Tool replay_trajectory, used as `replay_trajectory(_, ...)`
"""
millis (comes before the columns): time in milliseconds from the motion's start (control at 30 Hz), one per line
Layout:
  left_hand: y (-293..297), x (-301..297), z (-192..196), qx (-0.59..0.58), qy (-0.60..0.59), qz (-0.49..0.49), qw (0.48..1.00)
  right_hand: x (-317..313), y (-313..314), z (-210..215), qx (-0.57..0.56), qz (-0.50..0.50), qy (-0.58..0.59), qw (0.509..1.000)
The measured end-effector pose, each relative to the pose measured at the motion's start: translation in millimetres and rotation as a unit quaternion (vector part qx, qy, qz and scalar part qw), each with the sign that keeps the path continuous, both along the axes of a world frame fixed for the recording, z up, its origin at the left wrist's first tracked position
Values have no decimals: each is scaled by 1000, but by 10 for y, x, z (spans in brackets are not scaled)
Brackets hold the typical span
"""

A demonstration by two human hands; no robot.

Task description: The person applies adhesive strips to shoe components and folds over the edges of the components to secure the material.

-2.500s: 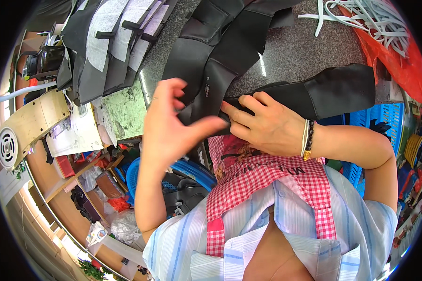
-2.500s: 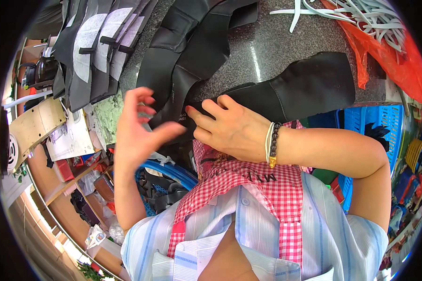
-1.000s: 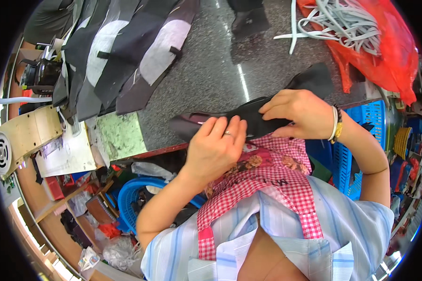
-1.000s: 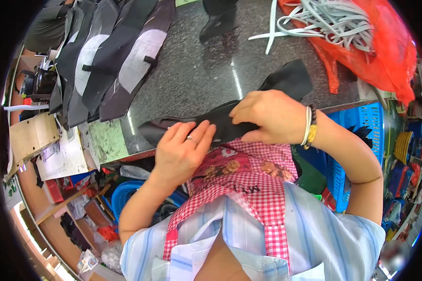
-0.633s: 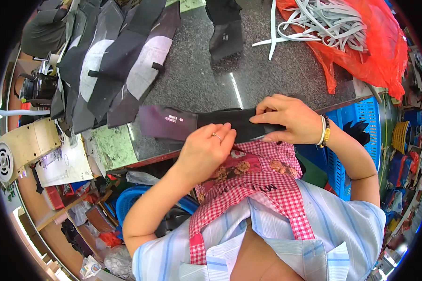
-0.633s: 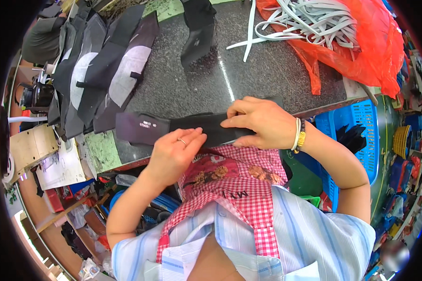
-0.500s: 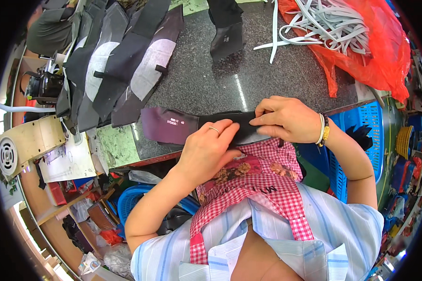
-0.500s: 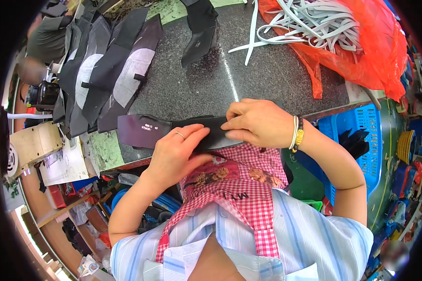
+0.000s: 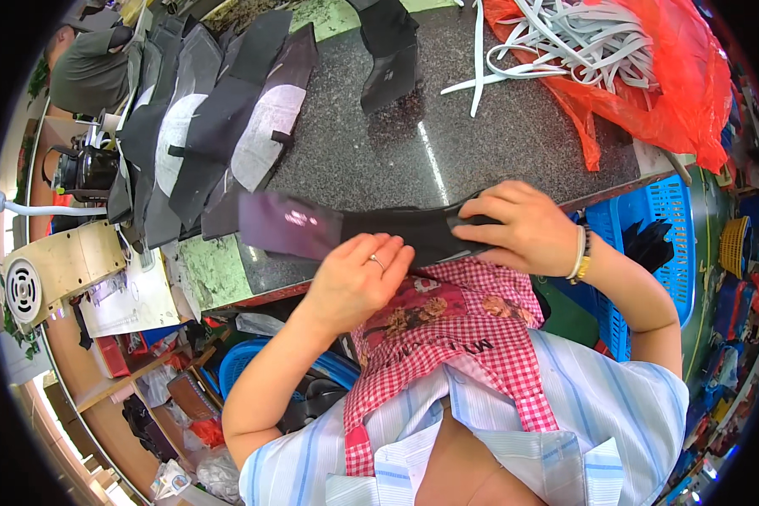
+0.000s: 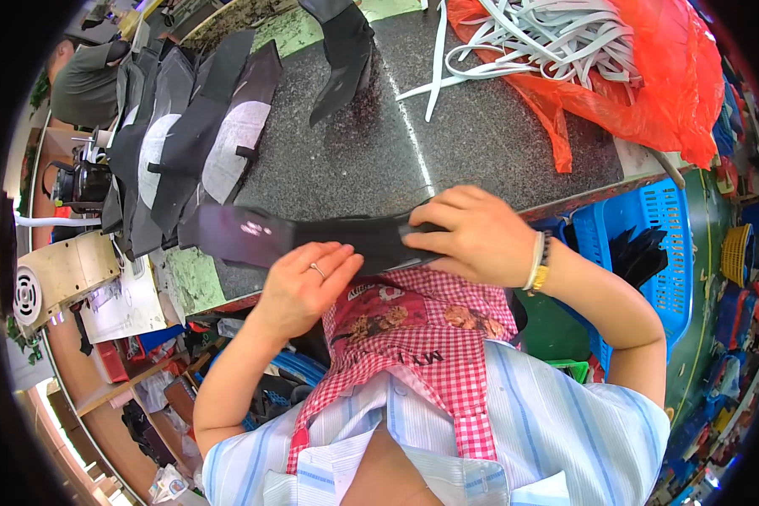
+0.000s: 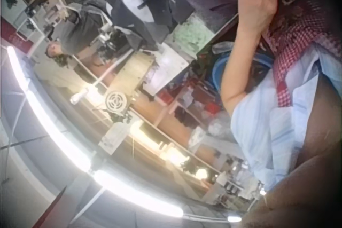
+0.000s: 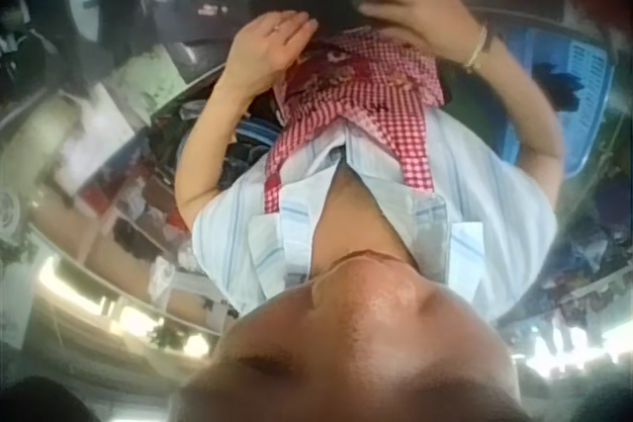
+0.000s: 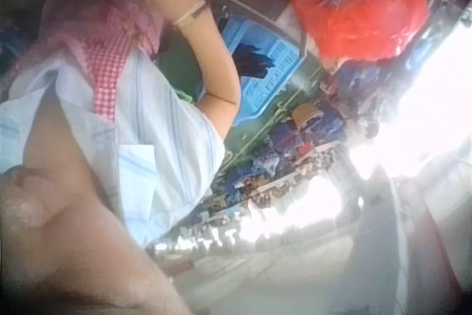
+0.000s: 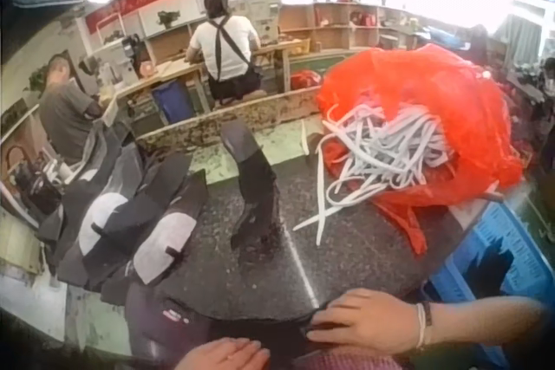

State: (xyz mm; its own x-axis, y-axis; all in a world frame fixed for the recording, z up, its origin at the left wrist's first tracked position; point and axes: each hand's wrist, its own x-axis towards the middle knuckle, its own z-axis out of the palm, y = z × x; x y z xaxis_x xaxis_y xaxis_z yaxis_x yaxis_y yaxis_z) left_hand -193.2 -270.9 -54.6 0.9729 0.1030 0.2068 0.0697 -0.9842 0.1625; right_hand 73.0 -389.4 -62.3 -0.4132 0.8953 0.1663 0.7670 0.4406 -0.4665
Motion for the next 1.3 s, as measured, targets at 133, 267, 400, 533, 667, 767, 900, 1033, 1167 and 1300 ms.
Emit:
replay_trajectory(133, -1, 167, 149, -77, 125, 62, 987, 131, -145, -45, -2, -30, 15, 999)
replay_trajectory(267, -409, 718, -25, -170, -87, 99, 977, 101, -33, -84, 26, -84, 58, 994)
replay_trajectory(400, -460, 949, -177, -147, -29, 174, 973, 30, -240, -85, 229, -246, 90, 937)
replay_trajectory(533, -445, 1076, -234, -92, -22, 172, 981, -190, -519, -244, 167, -227, 86, 956)
replay_trajectory(667, -351, 1061, -257, -139, -96, 191, 967, -302, -508, -260, 123, -254, 19, 959)
replay_trajectory(767, -317, 1135, -250, -167, -164, 198, 952, -310, -504, -308, 121, -253, -3, 960)
replay_trajectory(900, -286, 1163, -176, -253, -157, 286, 911, -274, -467, -248, 95, -221, -15, 971)
replay_trajectory(1033, -221, 1150, -146, -279, -81, 325, 900, -264, -443, -248, 78, -227, 2, 971)
replay_trajectory(1167, -181, 1120, -176, -305, -116, 330, 886, -322, -390, -250, 69, -247, 7, 967)
replay_trajectory(1300, -199, 1089, -156, -323, -97, 329, 882, -388, -345, -214, 56, -260, -28, 963)
